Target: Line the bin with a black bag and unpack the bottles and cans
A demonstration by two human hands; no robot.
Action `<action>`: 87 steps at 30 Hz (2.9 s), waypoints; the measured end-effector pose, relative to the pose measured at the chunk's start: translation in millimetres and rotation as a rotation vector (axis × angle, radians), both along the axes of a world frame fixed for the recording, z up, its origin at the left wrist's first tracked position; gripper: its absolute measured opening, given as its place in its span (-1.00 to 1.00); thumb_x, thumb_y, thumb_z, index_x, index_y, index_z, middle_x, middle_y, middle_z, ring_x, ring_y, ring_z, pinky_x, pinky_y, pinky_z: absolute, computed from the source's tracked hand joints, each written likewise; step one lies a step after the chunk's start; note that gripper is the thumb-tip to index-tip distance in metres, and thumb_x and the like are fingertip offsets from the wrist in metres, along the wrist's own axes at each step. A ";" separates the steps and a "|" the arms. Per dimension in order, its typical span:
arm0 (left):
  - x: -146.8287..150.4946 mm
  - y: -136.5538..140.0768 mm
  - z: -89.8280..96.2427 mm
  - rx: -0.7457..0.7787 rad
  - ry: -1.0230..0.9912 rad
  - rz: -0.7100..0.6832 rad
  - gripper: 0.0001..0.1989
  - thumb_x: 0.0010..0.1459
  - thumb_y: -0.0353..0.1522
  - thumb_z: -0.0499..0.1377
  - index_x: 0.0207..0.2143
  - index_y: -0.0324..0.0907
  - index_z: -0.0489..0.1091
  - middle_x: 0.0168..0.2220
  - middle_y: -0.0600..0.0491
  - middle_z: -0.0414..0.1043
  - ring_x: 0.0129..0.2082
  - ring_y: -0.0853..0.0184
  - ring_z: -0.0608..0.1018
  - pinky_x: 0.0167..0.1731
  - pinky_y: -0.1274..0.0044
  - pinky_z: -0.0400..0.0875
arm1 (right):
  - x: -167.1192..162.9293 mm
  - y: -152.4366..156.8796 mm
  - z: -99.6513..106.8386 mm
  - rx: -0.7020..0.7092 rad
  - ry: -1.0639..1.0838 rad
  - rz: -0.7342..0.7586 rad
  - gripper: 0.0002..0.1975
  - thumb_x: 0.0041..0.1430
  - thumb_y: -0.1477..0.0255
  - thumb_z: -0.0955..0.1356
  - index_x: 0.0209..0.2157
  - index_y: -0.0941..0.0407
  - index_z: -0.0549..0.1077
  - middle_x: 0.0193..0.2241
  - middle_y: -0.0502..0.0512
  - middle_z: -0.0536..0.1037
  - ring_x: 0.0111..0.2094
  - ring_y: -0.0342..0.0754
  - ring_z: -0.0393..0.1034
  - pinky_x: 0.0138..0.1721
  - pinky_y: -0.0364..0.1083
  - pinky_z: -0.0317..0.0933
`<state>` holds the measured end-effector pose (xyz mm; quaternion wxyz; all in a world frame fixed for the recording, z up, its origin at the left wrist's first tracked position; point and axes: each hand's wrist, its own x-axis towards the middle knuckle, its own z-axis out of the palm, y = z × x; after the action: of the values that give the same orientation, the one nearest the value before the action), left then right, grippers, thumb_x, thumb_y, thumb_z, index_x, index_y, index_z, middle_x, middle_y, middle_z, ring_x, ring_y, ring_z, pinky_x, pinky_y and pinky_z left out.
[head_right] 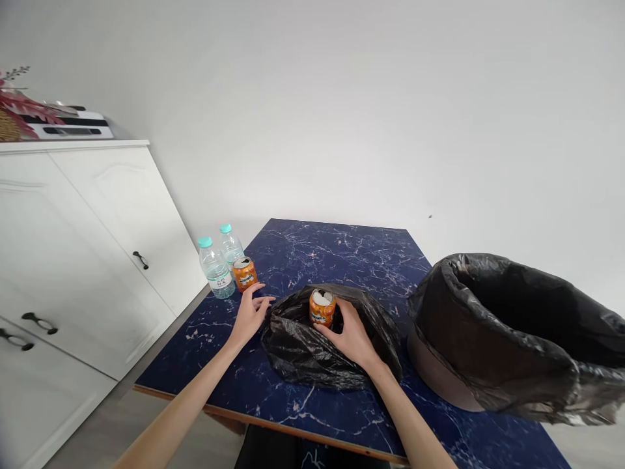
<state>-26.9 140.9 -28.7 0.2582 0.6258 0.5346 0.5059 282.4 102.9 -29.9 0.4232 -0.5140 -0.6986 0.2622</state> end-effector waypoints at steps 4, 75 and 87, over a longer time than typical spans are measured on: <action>1.7 -1.1 0.1 0.043 0.006 0.028 -0.65 0.43 -0.26 0.13 0.20 -0.07 0.21 0.25 -0.16 0.24 -0.04 0.22 0.72 -0.08 0.36 0.66 | -0.6 2.5 -3.1 0.006 0.033 -0.033 -0.24 0.18 -0.04 0.50 0.28 0.06 0.39 0.29 0.29 0.49 0.30 0.32 0.40 0.29 0.25 0.30; -50.5 -19.3 64.7 0.113 0.199 0.627 -0.24 -0.02 0.05 0.47 0.12 -0.18 0.48 0.10 -0.18 0.46 0.03 -0.02 0.62 0.04 0.21 0.60 | 10.1 17.3 -47.1 0.023 -0.131 0.083 0.04 0.21 -0.17 0.43 0.53 0.01 0.07 0.50 0.28 0.17 0.51 0.32 0.05 0.48 0.33 -0.05; -31.4 -51.9 69.3 0.249 0.295 0.656 -0.12 0.06 0.04 0.45 0.27 -0.19 0.26 0.15 -0.22 0.28 0.12 -0.06 0.49 0.15 0.09 0.47 | 4.3 3.2 -24.4 -0.036 -0.087 0.108 -0.02 0.32 -0.15 0.37 0.57 -0.03 -0.01 0.50 0.23 0.18 0.48 0.28 0.13 0.42 0.30 0.14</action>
<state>-58.3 89.1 40.6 -0.0751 0.5140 0.6724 0.5273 286.7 106.1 -54.4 0.3680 -0.4940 -0.7383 0.2746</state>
